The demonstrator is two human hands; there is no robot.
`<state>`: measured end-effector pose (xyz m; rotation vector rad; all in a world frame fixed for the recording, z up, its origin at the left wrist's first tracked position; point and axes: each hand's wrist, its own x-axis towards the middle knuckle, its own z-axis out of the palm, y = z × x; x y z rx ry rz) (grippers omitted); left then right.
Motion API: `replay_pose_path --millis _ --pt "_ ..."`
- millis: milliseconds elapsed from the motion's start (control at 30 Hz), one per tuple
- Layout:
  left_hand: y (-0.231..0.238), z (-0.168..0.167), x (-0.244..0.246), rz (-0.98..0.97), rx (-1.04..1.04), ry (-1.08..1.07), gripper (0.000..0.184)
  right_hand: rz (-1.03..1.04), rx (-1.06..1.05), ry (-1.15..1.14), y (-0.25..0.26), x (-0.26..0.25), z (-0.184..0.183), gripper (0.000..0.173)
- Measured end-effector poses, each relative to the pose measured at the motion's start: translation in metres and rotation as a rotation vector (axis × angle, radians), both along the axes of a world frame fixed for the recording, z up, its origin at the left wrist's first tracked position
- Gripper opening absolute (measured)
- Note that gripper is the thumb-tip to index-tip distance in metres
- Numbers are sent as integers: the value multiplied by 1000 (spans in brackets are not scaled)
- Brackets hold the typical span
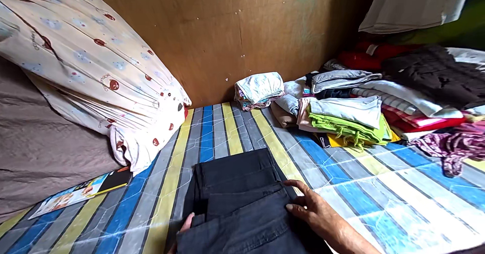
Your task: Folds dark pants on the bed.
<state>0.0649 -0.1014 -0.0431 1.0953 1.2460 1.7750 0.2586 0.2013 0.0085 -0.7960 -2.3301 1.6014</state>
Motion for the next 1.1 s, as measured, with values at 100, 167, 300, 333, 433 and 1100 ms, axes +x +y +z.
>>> replay_pose_path --millis 100,167,300,333,433,1100 --pt "-9 -15 6 32 68 -20 111 -15 183 -107 -6 1 2 51" --pt "-11 -11 13 66 61 -70 95 -34 234 -142 -9 -3 2 48" --pt "-4 1 30 174 16 -398 75 -31 252 -83 -6 6 6 38" --pt "-2 5 34 231 -6 -450 70 -6 236 -90 -4 11 8 37" --pt "11 12 46 469 -67 -499 51 35 114 -76 -3 25 4 39" --pt "37 37 84 862 -560 351 55 90 -444 243 -14 22 13 43"
